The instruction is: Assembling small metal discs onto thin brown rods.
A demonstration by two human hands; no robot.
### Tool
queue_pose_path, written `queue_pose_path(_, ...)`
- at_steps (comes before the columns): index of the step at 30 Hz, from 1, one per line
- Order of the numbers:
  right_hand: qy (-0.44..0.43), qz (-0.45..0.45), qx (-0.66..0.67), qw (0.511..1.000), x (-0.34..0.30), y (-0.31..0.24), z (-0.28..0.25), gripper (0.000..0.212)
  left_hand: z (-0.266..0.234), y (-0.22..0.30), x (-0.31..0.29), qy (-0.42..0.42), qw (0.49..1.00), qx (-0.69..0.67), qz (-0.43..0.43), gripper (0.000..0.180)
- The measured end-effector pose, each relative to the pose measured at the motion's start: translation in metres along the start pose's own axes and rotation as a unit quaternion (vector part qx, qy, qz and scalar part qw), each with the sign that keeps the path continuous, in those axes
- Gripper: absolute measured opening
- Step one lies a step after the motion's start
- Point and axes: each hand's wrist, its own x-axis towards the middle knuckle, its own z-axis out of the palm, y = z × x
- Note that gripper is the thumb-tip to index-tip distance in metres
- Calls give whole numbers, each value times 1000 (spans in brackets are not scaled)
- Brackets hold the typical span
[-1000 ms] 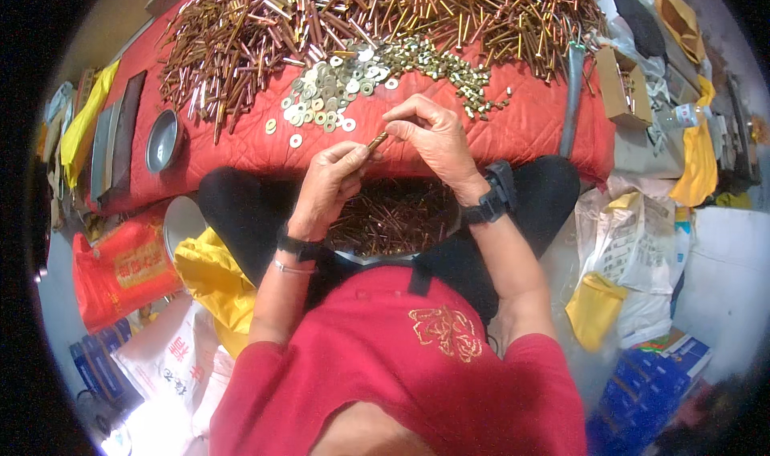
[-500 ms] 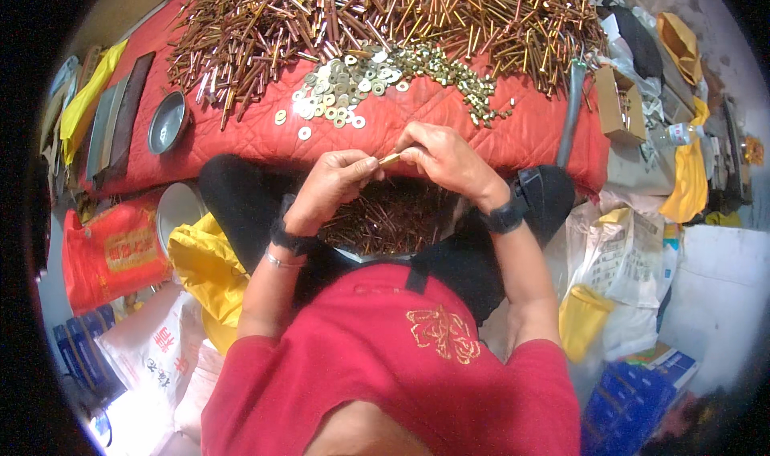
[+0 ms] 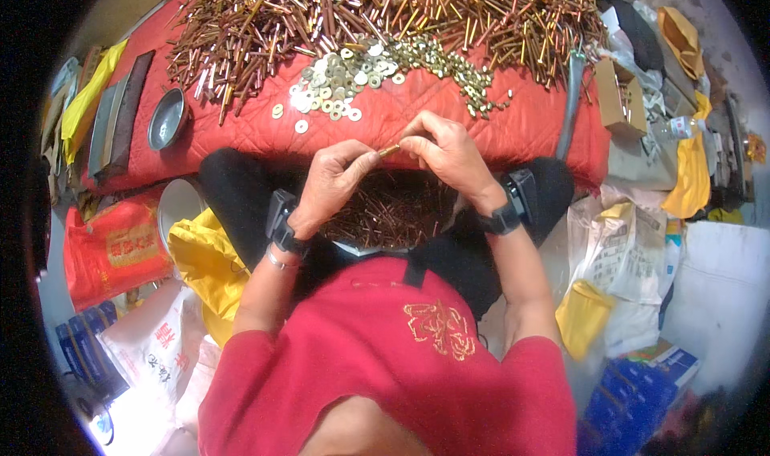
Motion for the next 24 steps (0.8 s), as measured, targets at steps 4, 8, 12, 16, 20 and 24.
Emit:
queue_pose_path(4, 60, -143, -42, 987, -4, 7, 6, 12, -7, 17, 2, -90, 913, -290, -273, 22)
queue_pose_path(8, 84, -165, -145, 972, -4, 15, 7, 16, 1, 11, -2, -59, 948, -234, -207, 21)
queue_pose_path(12, 94, -166, -180, 965, -2, 24, 8, 21, 14, 7, -5, 20, 1000, 4, -16, 17)
queue_pose_path(16, 53, -97, -69, 992, -6, 21, 7, 24, 16, 8, -8, 2, 998, -24, -51, 17)
queue_pose_path(20, 41, -102, -77, 991, -7, 20, 7, 30, 14, 11, -3, -5, 988, -95, -121, 17)
queue_pose_path(24, -56, -14, -81, 995, -5, 20, -5, 32, 18, 2, -7, -9, 992, -94, -88, 19)
